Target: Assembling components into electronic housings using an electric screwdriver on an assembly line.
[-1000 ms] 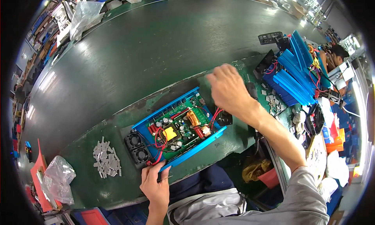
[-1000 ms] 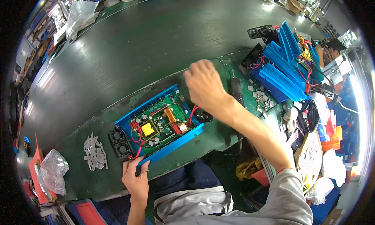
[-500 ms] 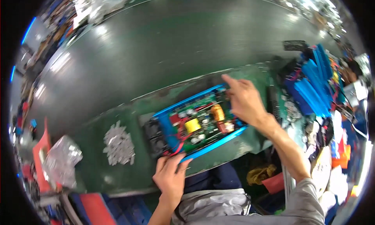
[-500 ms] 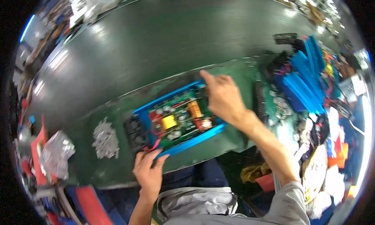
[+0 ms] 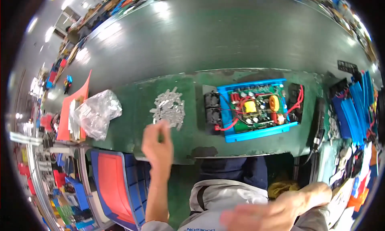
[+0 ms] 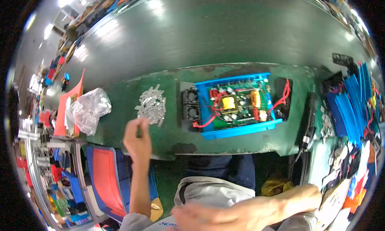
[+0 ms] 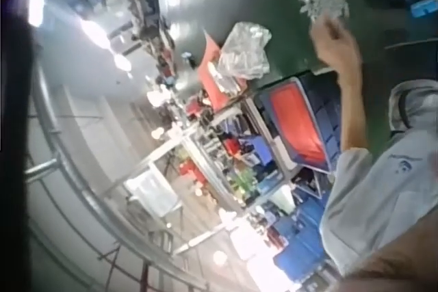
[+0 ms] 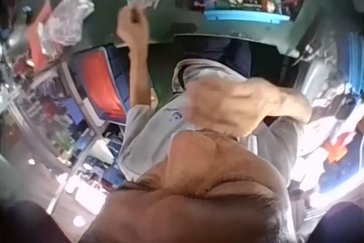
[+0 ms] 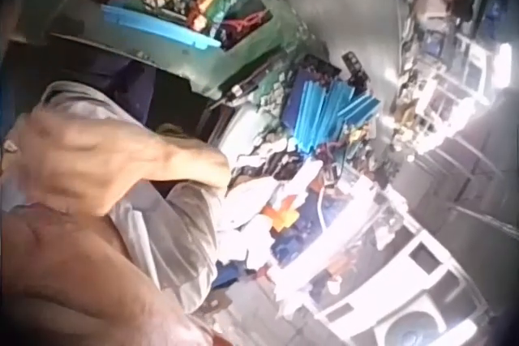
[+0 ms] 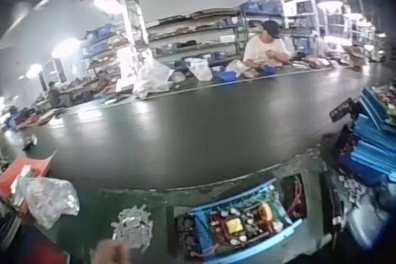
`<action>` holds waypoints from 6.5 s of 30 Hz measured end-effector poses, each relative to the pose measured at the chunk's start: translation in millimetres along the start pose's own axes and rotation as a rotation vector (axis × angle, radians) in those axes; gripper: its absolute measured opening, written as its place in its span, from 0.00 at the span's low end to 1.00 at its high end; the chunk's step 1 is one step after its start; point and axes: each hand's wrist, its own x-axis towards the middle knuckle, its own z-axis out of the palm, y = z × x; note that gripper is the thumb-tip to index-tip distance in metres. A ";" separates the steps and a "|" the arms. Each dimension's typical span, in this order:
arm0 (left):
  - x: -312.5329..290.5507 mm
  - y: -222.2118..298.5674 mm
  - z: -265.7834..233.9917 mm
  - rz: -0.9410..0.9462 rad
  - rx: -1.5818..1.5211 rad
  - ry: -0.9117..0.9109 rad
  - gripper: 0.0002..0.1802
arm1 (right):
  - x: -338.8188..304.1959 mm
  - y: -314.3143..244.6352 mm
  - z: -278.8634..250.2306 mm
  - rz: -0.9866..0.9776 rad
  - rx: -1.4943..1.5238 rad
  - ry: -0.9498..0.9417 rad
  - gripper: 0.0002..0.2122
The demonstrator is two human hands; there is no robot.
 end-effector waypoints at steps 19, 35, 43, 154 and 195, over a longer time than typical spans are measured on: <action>-11.0 37.8 -30.8 -0.173 -0.380 -0.411 0.09 | -38.3 -0.1 67.3 0.534 0.076 0.428 0.05; -53.0 104.3 29.0 -0.036 -0.589 -0.494 0.47 | -119.3 -17.2 83.8 1.317 0.461 0.669 0.10; -39.8 114.9 46.8 -0.276 -0.878 -0.736 0.16 | -130.7 -11.3 71.4 1.341 0.132 0.657 0.07; -17.5 102.6 78.3 0.532 -0.390 -0.488 0.11 | -175.6 -107.7 148.3 1.585 1.746 1.000 0.36; -4.8 131.7 66.7 0.709 0.160 -0.806 0.20 | -143.9 -116.9 135.7 1.942 1.226 0.833 0.43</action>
